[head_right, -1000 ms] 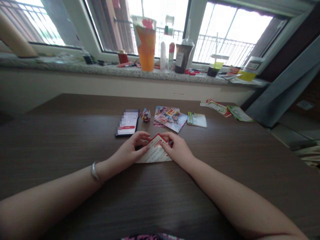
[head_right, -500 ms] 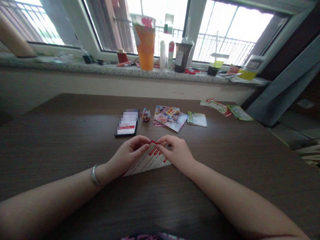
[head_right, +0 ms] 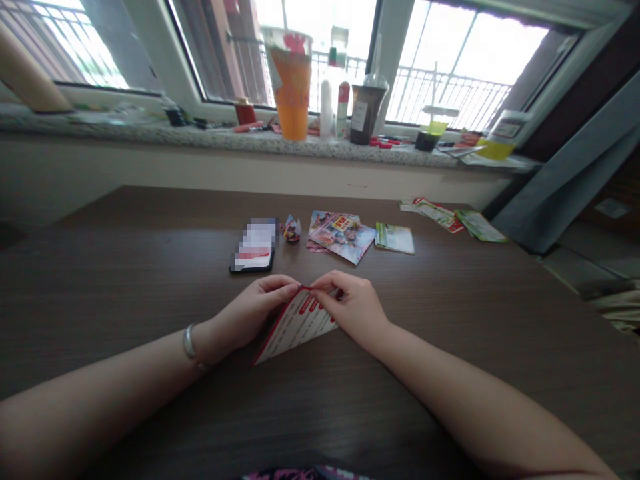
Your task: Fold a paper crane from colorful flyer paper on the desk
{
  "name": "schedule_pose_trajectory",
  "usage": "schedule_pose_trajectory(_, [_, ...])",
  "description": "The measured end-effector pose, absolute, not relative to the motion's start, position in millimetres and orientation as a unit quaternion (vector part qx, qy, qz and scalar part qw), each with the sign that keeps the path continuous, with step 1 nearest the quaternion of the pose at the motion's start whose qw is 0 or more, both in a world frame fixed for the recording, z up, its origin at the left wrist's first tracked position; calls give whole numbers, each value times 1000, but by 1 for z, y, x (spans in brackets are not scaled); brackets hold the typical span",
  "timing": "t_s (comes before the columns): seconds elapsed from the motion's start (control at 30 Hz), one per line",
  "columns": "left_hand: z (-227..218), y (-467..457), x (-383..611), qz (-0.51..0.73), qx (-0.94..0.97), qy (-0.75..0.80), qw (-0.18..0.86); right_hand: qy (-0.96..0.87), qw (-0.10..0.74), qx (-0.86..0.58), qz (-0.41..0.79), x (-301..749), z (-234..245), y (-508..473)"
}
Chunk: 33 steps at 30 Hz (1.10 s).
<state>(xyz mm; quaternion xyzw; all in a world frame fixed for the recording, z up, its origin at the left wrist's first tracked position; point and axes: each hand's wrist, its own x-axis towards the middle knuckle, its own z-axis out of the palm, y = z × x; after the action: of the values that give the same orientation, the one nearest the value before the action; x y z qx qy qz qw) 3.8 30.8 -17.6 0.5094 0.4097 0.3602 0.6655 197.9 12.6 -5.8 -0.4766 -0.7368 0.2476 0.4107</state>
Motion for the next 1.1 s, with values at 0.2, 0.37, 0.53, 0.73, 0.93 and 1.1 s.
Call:
schedule_pose_trajectory(0.2, [-18, 30, 3, 357, 524, 395, 665, -738, 414, -472, 246, 197, -4, 12])
schedule_pose_trajectory(0.37, [-18, 29, 3, 373, 570, 394, 617, -739, 416, -467, 251, 198, -6, 13])
schedule_pose_trajectory(0.53, [-15, 27, 5, 382, 614, 397, 565, -743, 420, -458, 249, 198, -9, 14])
schedule_pose_trajectory(0.73, [-15, 27, 4, 374, 622, 392, 565, -745, 422, -454, 245, 198, -9, 14])
schedule_pose_trajectory(0.93, [-14, 28, 3, 361, 636, 405, 549, -737, 430, -458, 249, 198, -8, 14])
schedule_pose_trajectory(1.1, [-13, 26, 5, 370, 647, 419, 519, -731, 430, -464, 254, 197, -8, 14])
